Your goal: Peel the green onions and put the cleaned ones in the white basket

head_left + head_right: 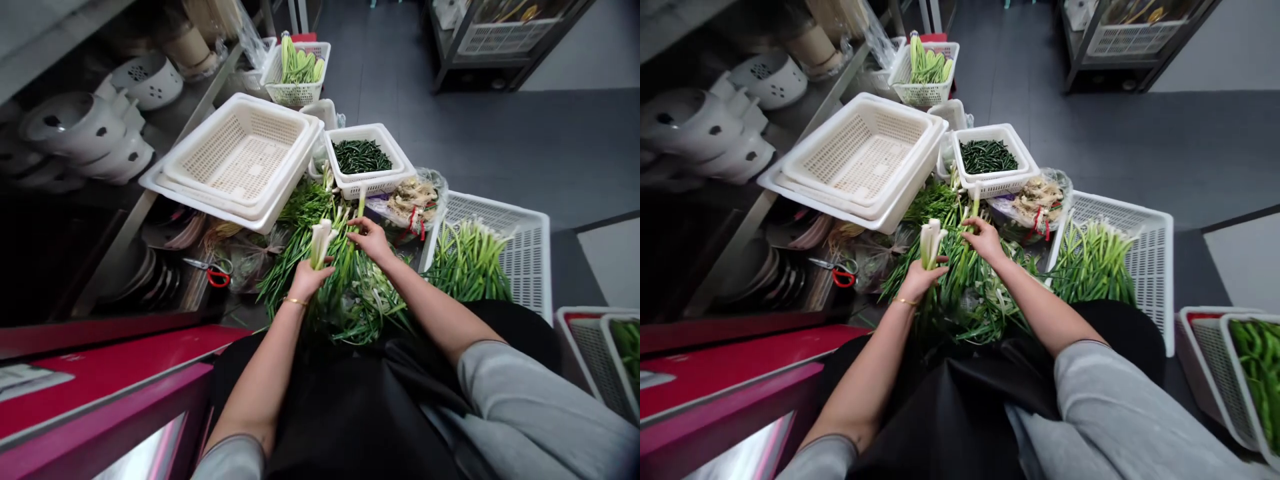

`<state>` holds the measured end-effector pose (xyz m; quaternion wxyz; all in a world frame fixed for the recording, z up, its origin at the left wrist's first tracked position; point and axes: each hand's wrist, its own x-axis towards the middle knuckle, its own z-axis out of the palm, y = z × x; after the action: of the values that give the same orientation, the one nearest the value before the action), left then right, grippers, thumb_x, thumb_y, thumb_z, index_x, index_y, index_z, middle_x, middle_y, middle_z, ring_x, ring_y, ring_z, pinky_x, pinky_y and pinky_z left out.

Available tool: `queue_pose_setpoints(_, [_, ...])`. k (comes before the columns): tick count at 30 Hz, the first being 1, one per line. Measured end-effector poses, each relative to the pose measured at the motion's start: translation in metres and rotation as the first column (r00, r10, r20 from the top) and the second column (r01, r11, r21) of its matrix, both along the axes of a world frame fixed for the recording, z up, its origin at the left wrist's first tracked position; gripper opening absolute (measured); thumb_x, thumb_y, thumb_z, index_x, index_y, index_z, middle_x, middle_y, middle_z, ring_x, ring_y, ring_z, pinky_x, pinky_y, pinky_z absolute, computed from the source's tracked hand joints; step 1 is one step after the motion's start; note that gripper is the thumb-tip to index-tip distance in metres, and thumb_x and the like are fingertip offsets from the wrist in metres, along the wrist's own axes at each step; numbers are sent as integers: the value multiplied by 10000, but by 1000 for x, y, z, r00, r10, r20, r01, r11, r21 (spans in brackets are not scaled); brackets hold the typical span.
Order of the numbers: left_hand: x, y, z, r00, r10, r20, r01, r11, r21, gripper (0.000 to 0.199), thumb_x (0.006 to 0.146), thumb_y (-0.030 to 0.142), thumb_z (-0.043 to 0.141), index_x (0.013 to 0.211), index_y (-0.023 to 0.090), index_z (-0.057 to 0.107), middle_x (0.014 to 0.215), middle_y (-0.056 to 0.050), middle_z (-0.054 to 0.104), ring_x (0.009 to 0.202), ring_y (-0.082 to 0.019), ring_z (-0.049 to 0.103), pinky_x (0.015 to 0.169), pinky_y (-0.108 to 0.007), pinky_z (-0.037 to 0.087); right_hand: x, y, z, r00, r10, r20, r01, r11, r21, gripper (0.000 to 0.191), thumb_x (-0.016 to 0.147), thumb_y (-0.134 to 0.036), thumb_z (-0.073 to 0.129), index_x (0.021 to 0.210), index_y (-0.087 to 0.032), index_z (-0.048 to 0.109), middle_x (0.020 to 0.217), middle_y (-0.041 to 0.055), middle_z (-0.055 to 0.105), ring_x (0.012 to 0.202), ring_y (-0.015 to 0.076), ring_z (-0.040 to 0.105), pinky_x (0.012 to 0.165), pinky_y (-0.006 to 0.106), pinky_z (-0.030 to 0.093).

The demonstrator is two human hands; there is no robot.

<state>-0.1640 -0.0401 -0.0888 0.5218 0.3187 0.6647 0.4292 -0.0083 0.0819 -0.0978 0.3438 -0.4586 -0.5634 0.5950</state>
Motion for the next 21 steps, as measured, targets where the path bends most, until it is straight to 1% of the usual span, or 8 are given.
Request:
queue_pose_setpoints(4, [28, 12, -9, 998, -4, 64, 3, 1000, 9, 286, 486, 256, 805, 673, 97, 658, 526, 11, 578, 450, -88, 460, 451, -225, 354, -6, -24, 26, 970, -29, -240, 41, 998, 42, 346, 670, -315, 671, 954, -205, 508, 677, -72, 459, 565, 109, 605, 544, 241, 519])
queue_pose_setpoints(8, [37, 8, -8, 975, 10, 221, -19, 999, 36, 354, 549, 360, 788, 750, 99, 660, 565, -12, 613, 477, -94, 491, 454, -216, 352, -6, -28, 11, 890, -259, -376, 230, 966, -120, 425, 653, -344, 684, 852, -226, 328, 722, -83, 490, 534, 83, 587, 547, 238, 526])
queue_pose_setpoints(11, [40, 3, -6, 969, -91, 231, 86, 996, 32, 374, 562, 363, 790, 789, 99, 654, 609, -42, 655, 462, -95, 489, 431, -217, 337, -10, -38, -5, 874, -343, -343, 306, 939, -161, 401, 675, -360, 670, 857, -223, 340, 695, -87, 485, 544, 70, 570, 540, 207, 512])
queue_pose_setpoints(13, [41, 1, -6, 979, -84, 185, 77, 996, 42, 364, 545, 347, 800, 762, 97, 649, 575, -38, 647, 439, -94, 480, 426, -221, 329, -11, -48, -9, 942, -232, -242, 205, 970, -134, 382, 678, -363, 684, 882, -213, 398, 654, -87, 500, 514, 70, 546, 499, 194, 488])
queue_pose_setpoints(15, [41, -1, -5, 985, -68, 161, 61, 997, 44, 354, 545, 351, 797, 737, 93, 649, 558, -39, 642, 445, -105, 500, 435, -227, 334, -9, -58, -7, 993, 83, -86, -96, 982, -160, 322, 707, -385, 678, 859, -191, 471, 588, -71, 528, 466, 83, 523, 442, 195, 447])
queue_pose_setpoints(18, [33, -5, 3, 972, -174, 158, 175, 985, 10, 350, 554, 355, 794, 730, 92, 645, 547, -44, 644, 436, -111, 506, 437, -230, 333, 13, -54, 3, 867, 490, 89, -472, 866, -165, 246, 774, -380, 636, 724, -151, 561, 548, -26, 569, 465, 87, 509, 449, 194, 411])
queue_pose_setpoints(19, [28, -6, 8, 964, -215, 158, 218, 976, 1, 346, 559, 351, 795, 737, 95, 644, 541, -41, 642, 429, -109, 503, 436, -227, 331, 26, -45, 8, 849, 508, 146, -493, 860, -128, 244, 781, -362, 636, 692, -142, 582, 556, -16, 582, 477, 82, 504, 472, 193, 409])
queue_pose_setpoints(21, [17, -9, 18, 956, -250, 155, 253, 967, 0, 328, 579, 341, 793, 744, 99, 645, 530, -30, 635, 430, -102, 504, 447, -219, 341, 62, -15, 17, 882, 388, 266, -396, 918, -27, 220, 792, -322, 636, 687, -129, 621, 593, 1, 607, 486, 70, 481, 506, 195, 400])
